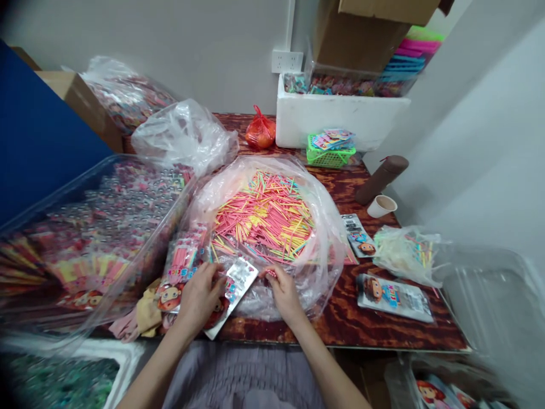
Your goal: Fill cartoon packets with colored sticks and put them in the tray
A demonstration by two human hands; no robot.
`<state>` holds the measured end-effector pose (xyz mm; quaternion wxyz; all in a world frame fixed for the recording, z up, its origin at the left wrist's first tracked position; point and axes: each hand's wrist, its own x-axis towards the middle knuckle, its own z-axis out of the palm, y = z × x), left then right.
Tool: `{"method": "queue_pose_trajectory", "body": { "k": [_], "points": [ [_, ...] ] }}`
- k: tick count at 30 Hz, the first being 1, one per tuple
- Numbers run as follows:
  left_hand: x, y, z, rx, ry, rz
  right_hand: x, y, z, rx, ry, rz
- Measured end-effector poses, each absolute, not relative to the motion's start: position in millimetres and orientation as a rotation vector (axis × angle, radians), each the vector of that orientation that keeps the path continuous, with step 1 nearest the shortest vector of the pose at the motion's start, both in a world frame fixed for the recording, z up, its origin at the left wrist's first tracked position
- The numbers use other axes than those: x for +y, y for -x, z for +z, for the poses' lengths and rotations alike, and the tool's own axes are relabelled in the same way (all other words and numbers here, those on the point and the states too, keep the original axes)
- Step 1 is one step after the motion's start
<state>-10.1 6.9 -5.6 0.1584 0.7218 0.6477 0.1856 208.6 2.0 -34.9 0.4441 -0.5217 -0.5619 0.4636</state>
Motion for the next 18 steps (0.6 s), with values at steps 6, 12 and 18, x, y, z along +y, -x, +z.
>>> {"method": "queue_pose_trajectory", "body": {
  "k": [6, 12, 18],
  "points": [
    [16.9, -1.0, 3.1, 1.941, -1.980, 0.541, 13.1, -215.7, -23.3, -1.370, 1.412, 1.106],
    [18.7, -7.5, -7.3, 1.887, -1.996, 0.671, 45.0, -233.2, -16.8, -1.798, 1.612, 0.697],
    [14.0, -5.2, -10.8, 1.720, -1.918, 0.859, 57.1, -207.3, -18.2, -2.451, 1.699, 0.217]
  ]
}}
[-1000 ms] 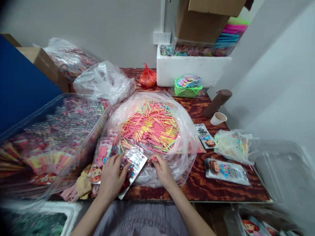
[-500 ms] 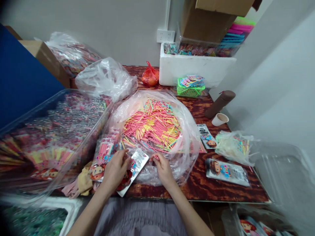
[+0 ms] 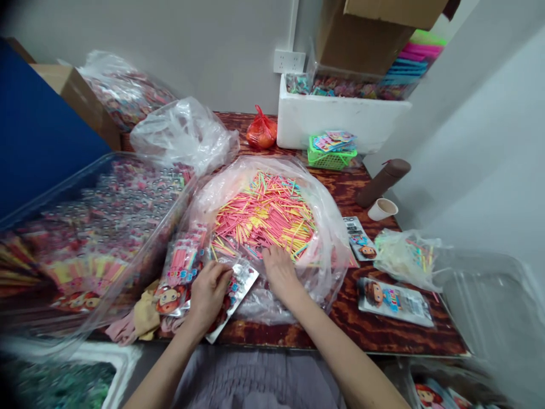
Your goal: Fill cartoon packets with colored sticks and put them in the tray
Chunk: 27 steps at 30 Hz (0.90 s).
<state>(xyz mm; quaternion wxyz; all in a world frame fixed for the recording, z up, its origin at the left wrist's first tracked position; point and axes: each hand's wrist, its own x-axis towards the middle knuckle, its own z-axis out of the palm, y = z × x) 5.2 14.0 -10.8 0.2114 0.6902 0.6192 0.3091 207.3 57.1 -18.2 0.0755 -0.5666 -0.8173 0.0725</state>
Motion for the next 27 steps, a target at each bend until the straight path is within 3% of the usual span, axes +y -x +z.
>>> {"method": "queue_pose_trajectory", "body": {
  "k": [4, 7, 13, 15, 21, 27],
  "points": [
    [14.5, -4.8, -5.2, 1.666, -1.779, 0.921, 60.3, -203.6, -13.9, -2.475, 1.768, 0.145],
    [14.8, -3.7, -4.0, 1.620, -1.733, 0.921, 63.6, -212.3, -13.5, -2.205, 1.754, 0.309],
    [16.3, -3.6, 0.4, 1.409, -1.539, 0.982, 53.4, -214.0, -9.6, -1.199, 1.412, 1.312],
    [17.5, -6.4, 3.3, 1.372, -1.351, 1.021, 44.6, -206.6, -5.7, -0.961, 1.297, 1.505],
    [15.3, -20.2, 9.1, 1.241, -0.742, 1.232, 25.0, -185.8, 0.2, -0.775, 1.190, 1.713],
    [8.8, -18.6, 13.5, 1.393, -1.199, 1.066, 19.3, -186.3, -6.8, -0.732, 1.162, 1.747]
  ]
}}
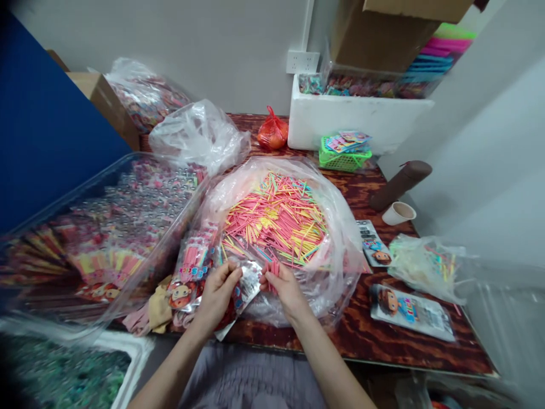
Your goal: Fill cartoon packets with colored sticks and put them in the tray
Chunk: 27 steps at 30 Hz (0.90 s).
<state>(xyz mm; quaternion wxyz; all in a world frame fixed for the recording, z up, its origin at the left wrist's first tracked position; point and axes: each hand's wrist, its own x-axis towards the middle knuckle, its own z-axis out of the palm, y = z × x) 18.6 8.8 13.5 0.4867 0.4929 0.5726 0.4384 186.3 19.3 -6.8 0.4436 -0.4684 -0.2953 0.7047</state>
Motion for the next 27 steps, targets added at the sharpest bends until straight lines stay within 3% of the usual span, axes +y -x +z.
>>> {"method": "queue_pose_trajectory", "body": {
  "k": [5, 27],
  "points": [
    [9.0, -15.3, 10.4, 1.452, -1.476, 0.897, 18.4, -197.0, -7.5, -0.723, 1.176, 1.721],
    [4.6, -12.2, 4.6, 1.469, -1.532, 0.885, 16.8, -201.5, -6.4, -0.485, 1.096, 1.727]
  ]
}}
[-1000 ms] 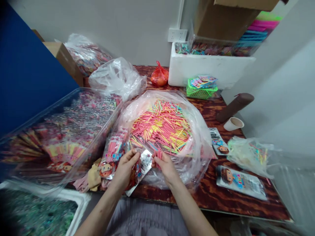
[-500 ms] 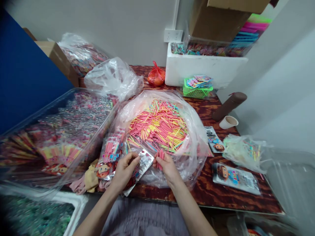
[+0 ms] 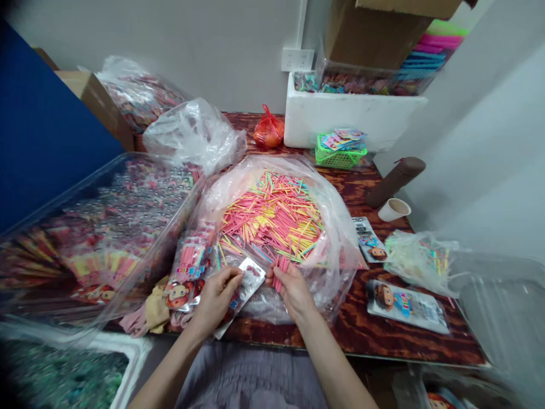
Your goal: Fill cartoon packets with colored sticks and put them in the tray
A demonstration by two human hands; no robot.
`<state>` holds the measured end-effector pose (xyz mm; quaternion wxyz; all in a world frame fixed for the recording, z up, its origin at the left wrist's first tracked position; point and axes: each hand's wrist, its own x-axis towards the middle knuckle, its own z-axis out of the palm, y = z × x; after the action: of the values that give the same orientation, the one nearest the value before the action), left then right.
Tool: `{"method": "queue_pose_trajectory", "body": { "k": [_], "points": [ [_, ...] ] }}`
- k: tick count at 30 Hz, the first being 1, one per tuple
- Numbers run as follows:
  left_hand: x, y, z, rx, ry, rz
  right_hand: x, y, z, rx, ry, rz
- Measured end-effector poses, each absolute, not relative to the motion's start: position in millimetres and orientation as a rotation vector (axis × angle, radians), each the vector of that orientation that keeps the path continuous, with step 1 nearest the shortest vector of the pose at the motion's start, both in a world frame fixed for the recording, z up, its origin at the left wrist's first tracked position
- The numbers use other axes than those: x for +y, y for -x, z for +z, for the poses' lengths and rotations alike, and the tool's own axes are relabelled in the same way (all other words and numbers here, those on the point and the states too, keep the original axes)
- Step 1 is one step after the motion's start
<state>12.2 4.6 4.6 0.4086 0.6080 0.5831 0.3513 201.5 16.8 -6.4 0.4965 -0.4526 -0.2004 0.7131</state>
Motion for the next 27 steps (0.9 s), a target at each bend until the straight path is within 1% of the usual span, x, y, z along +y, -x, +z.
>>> {"method": "queue_pose_trajectory", "body": {
  "k": [5, 9, 14, 17, 22, 27],
  "points": [
    [1.6, -10.9, 0.4, 1.534, -1.343, 0.984, 25.8, -205.8, 5.2, -0.458, 1.022, 1.704],
    [0.2, -9.5, -0.6, 1.533, -1.426, 1.046, 38.2, -204.8, 19.5, -0.460, 0.933, 1.721],
    [1.6, -13.5, 2.3, 1.397, -1.475, 1.123, 59.1, -190.4, 40.1, -0.421, 0.727, 1.668],
    [2.4, -16.7, 2.3, 1.370, -1.436, 1.123, 64.9, -177.5, 47.0, -0.378, 0.656, 1.714],
    [2.9, -18.2, 0.7, 1.361, -1.289, 1.156, 55.4, -161.0, 41.8, -0.376, 0.702, 1.749],
    [2.6, -18.3, 1.6, 1.335, -1.206, 1.139, 39.3, -157.9, 40.1, -0.550, 0.832, 1.758]
  ]
}}
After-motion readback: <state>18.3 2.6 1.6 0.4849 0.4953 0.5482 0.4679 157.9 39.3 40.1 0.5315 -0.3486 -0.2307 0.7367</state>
